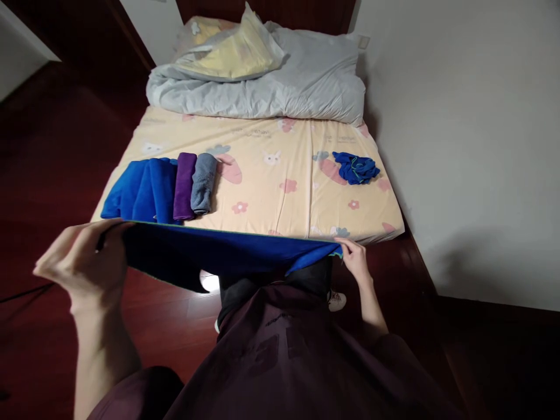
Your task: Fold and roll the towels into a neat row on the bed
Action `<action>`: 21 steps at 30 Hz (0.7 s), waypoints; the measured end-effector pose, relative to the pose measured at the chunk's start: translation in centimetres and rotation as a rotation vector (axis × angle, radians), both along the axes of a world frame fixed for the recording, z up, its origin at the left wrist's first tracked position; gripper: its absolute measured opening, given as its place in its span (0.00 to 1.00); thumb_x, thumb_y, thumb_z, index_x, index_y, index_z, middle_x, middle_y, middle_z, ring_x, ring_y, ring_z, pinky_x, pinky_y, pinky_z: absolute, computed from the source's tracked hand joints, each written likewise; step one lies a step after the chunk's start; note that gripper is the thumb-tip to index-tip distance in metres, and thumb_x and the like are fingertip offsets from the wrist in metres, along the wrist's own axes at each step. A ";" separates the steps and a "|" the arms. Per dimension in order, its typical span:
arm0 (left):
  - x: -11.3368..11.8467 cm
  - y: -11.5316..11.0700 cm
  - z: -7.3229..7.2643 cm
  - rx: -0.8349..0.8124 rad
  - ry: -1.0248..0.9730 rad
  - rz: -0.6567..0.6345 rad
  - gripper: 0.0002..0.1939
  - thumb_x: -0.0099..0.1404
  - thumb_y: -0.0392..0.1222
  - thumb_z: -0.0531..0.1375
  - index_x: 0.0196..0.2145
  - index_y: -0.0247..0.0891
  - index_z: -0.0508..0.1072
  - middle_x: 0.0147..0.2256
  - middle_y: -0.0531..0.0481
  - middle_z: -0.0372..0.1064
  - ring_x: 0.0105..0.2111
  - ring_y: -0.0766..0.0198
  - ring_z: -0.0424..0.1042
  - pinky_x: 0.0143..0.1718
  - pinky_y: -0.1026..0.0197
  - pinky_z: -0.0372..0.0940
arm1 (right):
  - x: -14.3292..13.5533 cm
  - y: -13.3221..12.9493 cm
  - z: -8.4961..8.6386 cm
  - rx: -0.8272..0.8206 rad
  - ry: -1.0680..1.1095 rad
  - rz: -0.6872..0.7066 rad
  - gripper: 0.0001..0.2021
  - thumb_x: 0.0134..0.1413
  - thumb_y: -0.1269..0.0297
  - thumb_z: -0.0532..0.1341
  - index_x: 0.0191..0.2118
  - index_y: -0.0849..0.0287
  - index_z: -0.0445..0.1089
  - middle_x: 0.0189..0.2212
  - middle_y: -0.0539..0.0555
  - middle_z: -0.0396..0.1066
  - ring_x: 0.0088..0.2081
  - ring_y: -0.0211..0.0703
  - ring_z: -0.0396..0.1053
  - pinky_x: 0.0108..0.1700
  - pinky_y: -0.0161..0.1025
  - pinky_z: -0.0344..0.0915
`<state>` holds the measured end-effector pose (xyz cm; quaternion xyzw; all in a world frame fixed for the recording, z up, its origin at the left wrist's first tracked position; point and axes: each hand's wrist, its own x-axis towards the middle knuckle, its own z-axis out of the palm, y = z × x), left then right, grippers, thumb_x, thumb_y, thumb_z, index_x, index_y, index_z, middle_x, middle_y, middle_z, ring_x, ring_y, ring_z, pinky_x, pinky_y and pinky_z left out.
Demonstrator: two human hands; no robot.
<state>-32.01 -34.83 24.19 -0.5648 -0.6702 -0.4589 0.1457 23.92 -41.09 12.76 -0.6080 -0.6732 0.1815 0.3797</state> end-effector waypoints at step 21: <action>3.5 -1.2 4.5 -0.307 -0.098 -0.179 0.18 0.63 0.54 0.62 0.38 0.41 0.86 0.22 0.55 0.76 0.24 0.65 0.75 0.27 0.66 0.67 | 11.1 1.1 13.0 0.088 -0.372 -0.242 0.17 0.67 0.49 0.63 0.42 0.55 0.83 0.32 0.57 0.81 0.29 0.47 0.77 0.40 0.43 0.75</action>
